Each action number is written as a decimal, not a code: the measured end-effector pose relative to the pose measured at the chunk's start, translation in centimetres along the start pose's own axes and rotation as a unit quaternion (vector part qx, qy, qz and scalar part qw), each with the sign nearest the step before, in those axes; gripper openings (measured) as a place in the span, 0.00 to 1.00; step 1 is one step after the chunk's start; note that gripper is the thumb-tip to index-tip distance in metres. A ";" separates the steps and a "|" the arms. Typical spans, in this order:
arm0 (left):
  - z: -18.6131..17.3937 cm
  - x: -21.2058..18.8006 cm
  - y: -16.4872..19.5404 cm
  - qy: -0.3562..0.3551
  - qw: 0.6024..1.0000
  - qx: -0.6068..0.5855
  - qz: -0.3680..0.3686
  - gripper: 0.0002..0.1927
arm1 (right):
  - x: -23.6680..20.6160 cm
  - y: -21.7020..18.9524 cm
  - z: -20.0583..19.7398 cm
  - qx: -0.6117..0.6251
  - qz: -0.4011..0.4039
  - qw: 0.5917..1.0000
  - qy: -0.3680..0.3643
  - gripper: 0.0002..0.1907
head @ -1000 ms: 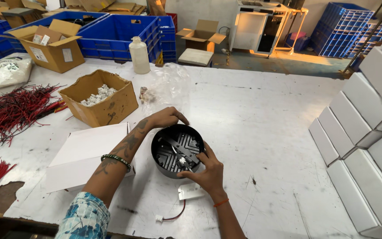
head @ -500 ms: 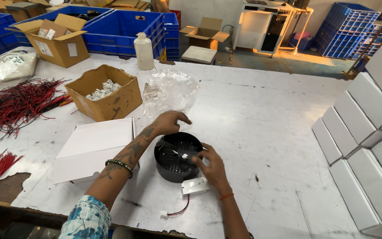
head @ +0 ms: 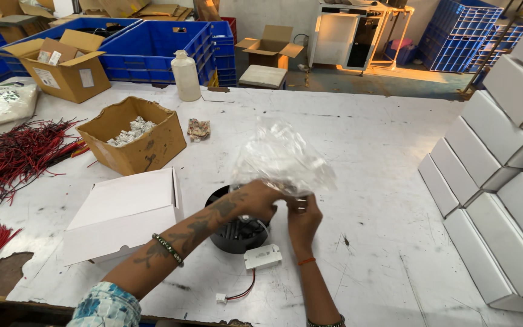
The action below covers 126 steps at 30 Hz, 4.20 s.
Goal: The person wipes the surface of a round black light fixture with a patterned cloth, then wraps it in a clear plastic bag. The wrapped fixture is placed into a white cardboard box, which is closed and set aside.
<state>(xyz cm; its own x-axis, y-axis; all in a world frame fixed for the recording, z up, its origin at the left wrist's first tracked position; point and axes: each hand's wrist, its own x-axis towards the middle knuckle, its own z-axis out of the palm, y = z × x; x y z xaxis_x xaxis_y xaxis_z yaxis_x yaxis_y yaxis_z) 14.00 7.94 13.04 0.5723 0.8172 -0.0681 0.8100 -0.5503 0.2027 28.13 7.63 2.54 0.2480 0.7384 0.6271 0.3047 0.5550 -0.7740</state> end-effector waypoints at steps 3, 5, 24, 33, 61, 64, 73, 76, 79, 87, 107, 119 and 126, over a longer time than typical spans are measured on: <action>0.7 -0.2 0.9 -0.040 0.994 0.102 0.023 0.30 | 0.4 1.1 -0.8 -0.008 0.064 0.998 0.016 0.04; 0.3 -0.6 -0.3 0.148 0.960 0.173 0.162 0.14 | 0.6 1.4 -1.1 0.073 0.101 0.992 0.025 0.04; -1.4 -2.3 -7.0 0.309 0.901 0.241 -0.185 0.49 | 0.2 0.6 -1.2 0.090 -0.045 0.992 -0.070 0.06; 1.0 -1.5 -8.3 0.313 0.881 0.312 -0.168 0.33 | 0.5 0.0 -0.5 -0.135 -0.001 0.982 -0.135 0.34; -1.6 -2.9 -11.0 0.313 0.807 0.384 -0.321 0.45 | -2.2 -1.2 1.8 -0.052 -0.116 0.972 -0.199 0.07; -1.7 -3.1 -11.1 0.320 0.803 0.392 -0.316 0.45 | -1.7 -0.9 1.1 0.023 -0.098 0.978 -0.181 0.07; -1.1 -3.4 -10.1 0.296 0.873 0.296 -0.250 0.47 | -0.5 1.3 -1.1 0.243 -0.053 0.966 -0.067 0.15; -1.5 -3.6 -9.8 0.293 0.873 0.262 -0.287 0.47 | -0.8 1.6 -1.7 0.293 -0.002 0.955 -0.053 0.15; -3.4 -4.1 -10.7 0.397 0.799 0.295 -0.341 0.46 | -1.0 1.9 -1.9 0.298 0.067 0.952 -0.032 0.14; 0.1 -4.1 -9.5 0.399 0.772 0.427 -0.250 0.42 | -0.3 2.6 -2.1 0.257 0.025 0.965 0.040 0.11; 10.8 -7.0 -6.0 0.292 0.866 -0.330 -0.236 0.30 | 0.3 3.4 -3.4 0.174 0.072 0.973 0.135 0.11; 11.5 -5.2 -5.8 0.457 0.752 -0.081 -0.467 0.28 | 0.4 3.3 -3.8 0.239 0.063 0.965 0.092 0.11; 12.0 -4.3 -5.8 0.502 0.737 -0.096 -0.442 0.50 | 0.9 2.3 -3.7 0.260 -0.051 0.960 -0.094 0.15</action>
<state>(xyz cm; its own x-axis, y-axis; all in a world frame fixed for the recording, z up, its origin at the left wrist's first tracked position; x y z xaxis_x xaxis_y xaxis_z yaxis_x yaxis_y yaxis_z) 8.36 5.59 0.38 -0.6289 0.6101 0.4820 0.7221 0.2287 0.6529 32.43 8.14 1.65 0.0570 0.6987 0.7132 -0.1930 0.7086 -0.6787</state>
